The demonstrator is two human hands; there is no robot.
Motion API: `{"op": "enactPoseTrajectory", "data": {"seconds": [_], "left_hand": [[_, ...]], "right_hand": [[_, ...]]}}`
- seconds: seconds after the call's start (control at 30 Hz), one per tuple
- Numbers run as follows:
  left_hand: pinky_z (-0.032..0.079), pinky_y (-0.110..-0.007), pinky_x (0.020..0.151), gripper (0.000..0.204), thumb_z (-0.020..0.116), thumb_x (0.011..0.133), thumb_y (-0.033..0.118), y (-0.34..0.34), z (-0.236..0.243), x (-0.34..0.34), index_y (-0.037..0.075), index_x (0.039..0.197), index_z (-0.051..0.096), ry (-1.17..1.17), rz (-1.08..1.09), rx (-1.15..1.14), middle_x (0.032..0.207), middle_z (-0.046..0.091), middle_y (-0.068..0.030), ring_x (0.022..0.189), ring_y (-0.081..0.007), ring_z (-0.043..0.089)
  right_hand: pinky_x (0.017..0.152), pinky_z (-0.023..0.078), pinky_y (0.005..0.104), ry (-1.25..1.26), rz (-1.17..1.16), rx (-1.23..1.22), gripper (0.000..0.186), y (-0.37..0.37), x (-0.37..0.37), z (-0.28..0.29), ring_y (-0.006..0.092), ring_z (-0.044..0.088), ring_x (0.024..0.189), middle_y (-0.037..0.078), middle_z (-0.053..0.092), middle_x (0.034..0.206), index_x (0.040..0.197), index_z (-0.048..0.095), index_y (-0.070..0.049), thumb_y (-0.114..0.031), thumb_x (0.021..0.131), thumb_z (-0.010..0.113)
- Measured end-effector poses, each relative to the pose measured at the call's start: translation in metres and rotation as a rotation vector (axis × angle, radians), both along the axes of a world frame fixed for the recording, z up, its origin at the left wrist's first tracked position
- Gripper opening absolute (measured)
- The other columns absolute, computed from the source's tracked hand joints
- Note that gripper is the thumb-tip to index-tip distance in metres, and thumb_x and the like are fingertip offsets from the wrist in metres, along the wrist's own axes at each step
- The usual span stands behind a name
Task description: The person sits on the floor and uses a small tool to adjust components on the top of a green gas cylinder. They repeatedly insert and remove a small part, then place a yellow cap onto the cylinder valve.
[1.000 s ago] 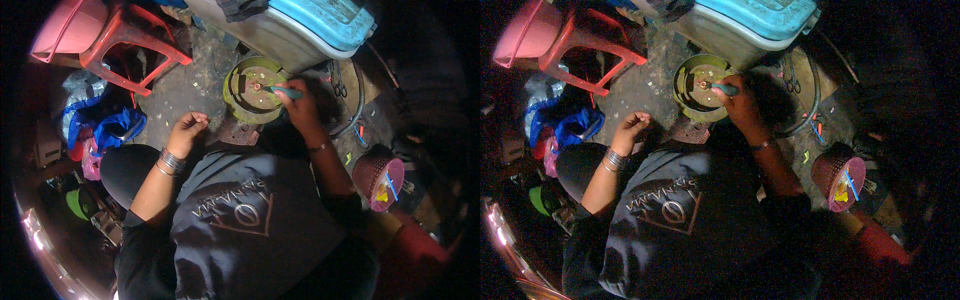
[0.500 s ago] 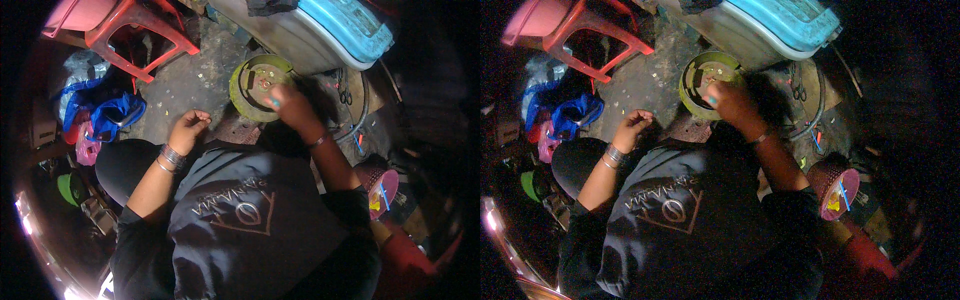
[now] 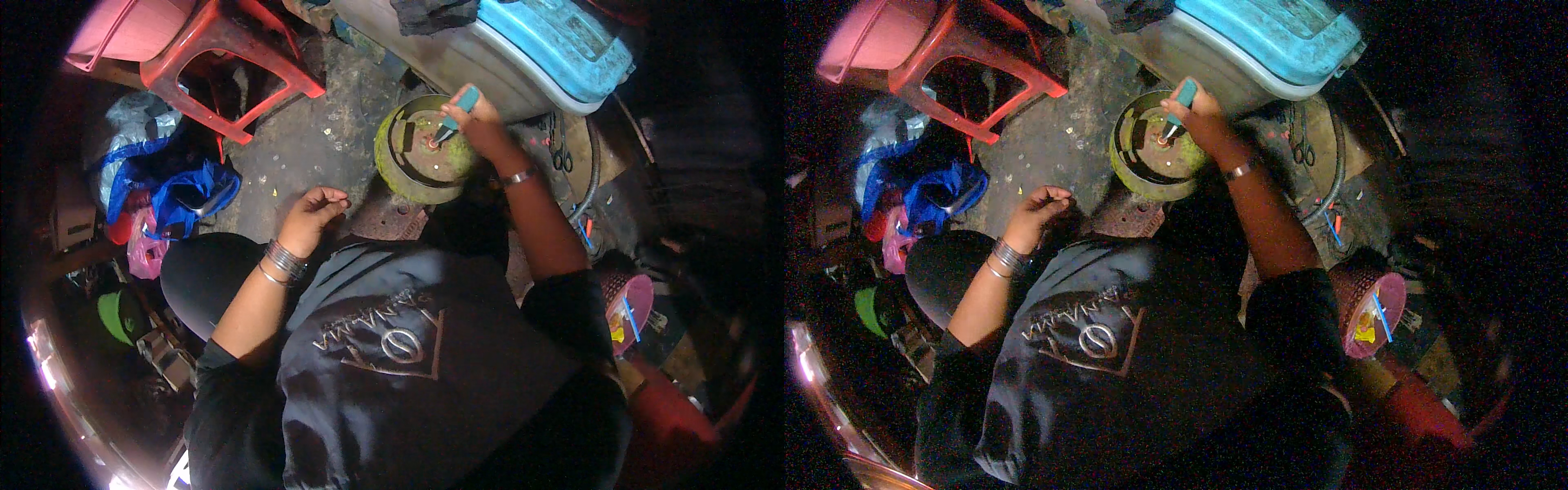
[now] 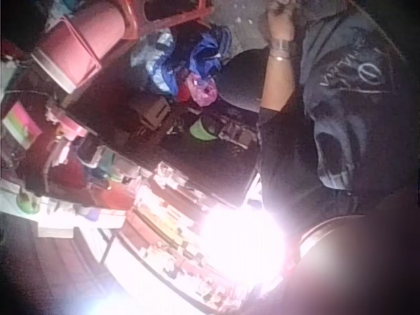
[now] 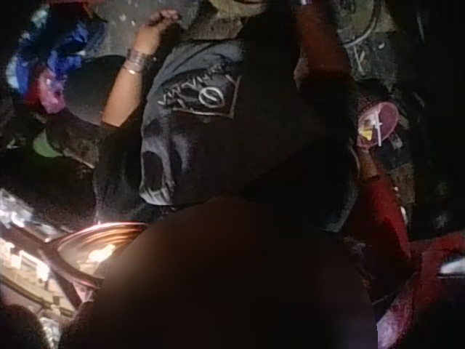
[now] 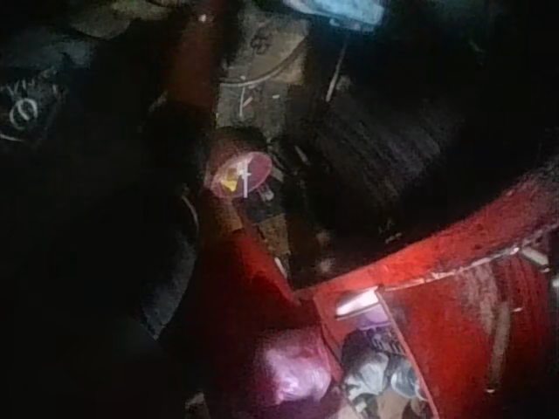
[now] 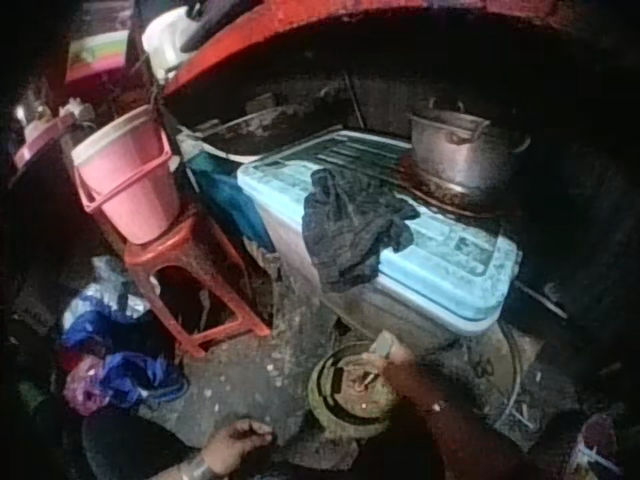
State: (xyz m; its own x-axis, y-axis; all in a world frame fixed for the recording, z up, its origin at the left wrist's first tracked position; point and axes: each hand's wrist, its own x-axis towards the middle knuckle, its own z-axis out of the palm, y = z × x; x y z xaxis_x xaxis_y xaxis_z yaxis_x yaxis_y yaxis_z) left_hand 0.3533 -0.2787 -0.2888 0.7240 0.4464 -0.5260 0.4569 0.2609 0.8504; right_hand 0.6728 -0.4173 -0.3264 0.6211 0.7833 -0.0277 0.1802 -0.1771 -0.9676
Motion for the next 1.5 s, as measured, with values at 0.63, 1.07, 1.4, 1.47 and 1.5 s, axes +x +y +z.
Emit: {"op": "enactPoseTrajectory", "data": {"seconds": [0.63, 1.07, 1.4, 1.47, 1.5], "left_hand": [[0.043, -0.042, 0.095, 0.018, 0.069, 0.077, 0.008, -0.014, -0.021, 0.078, 0.010, 0.095, 0.069, -0.043, -0.164, 0.867, 0.105, 0.066, -0.0096, 0.103, -0.0365, 0.057], [0.036, -0.046, 0.098, 0.016, 0.070, 0.072, 0.011, -0.019, -0.066, 0.164, 0.018, 0.086, 0.073, -0.105, -0.242, 1.317, 0.098, 0.065, -0.0025, 0.112, -0.0334, 0.051], [0.031, -0.051, 0.102, 0.015, 0.069, 0.072, 0.013, -0.020, -0.067, 0.168, 0.017, 0.085, 0.074, -0.104, -0.308, 1.350, 0.098, 0.066, -0.0020, 0.115, -0.0340, 0.050], [0.027, -0.055, 0.106, 0.015, 0.068, 0.072, 0.015, -0.022, -0.066, 0.170, 0.017, 0.086, 0.074, -0.086, -0.350, 1.429, 0.100, 0.065, -0.0020, 0.117, -0.0344, 0.049], [0.025, -0.057, 0.107, 0.016, 0.067, 0.073, 0.015, -0.023, -0.066, 0.170, 0.017, 0.086, 0.075, -0.079, -0.364, 1.510, 0.101, 0.065, -0.0020, 0.118, -0.0344, 0.048]], "right_hand": [[0.061, 0.044, 0.0283, 0.128, -0.505, 0.226, 0.019, -0.024, -0.032, -0.039, 0.0118, 0.053, 0.060, 0.008, 0.068, 0.082, 0.092, 0.052, -0.005, -0.022, 0.096, 0.057], [0.055, 0.041, 0.0285, 0.354, -0.751, 0.275, 0.026, -0.042, -0.034, -0.061, 0.0110, 0.048, 0.054, 0.008, 0.069, 0.081, 0.087, 0.054, -0.005, -0.029, 0.098, 0.054], [0.055, 0.045, 0.0249, 0.849, -0.919, 0.210, 0.024, -0.055, -0.035, -0.106, 0.0129, 0.050, 0.056, 0.012, 0.069, 0.092, 0.104, 0.058, -0.006, -0.029, 0.098, 0.053], [0.055, 0.046, 0.0243, 1.003, -0.952, 0.274, 0.025, -0.057, -0.033, -0.112, 0.0135, 0.049, 0.058, 0.012, 0.069, 0.094, 0.111, 0.058, -0.007, -0.027, 0.099, 0.052], [0.056, 0.047, 0.0242, 1.096, -0.985, 0.288, 0.025, -0.057, -0.033, -0.114, 0.0137, 0.049, 0.059, 0.013, 0.068, 0.095, 0.115, 0.057, -0.007, -0.026, 0.099, 0.052]]}}
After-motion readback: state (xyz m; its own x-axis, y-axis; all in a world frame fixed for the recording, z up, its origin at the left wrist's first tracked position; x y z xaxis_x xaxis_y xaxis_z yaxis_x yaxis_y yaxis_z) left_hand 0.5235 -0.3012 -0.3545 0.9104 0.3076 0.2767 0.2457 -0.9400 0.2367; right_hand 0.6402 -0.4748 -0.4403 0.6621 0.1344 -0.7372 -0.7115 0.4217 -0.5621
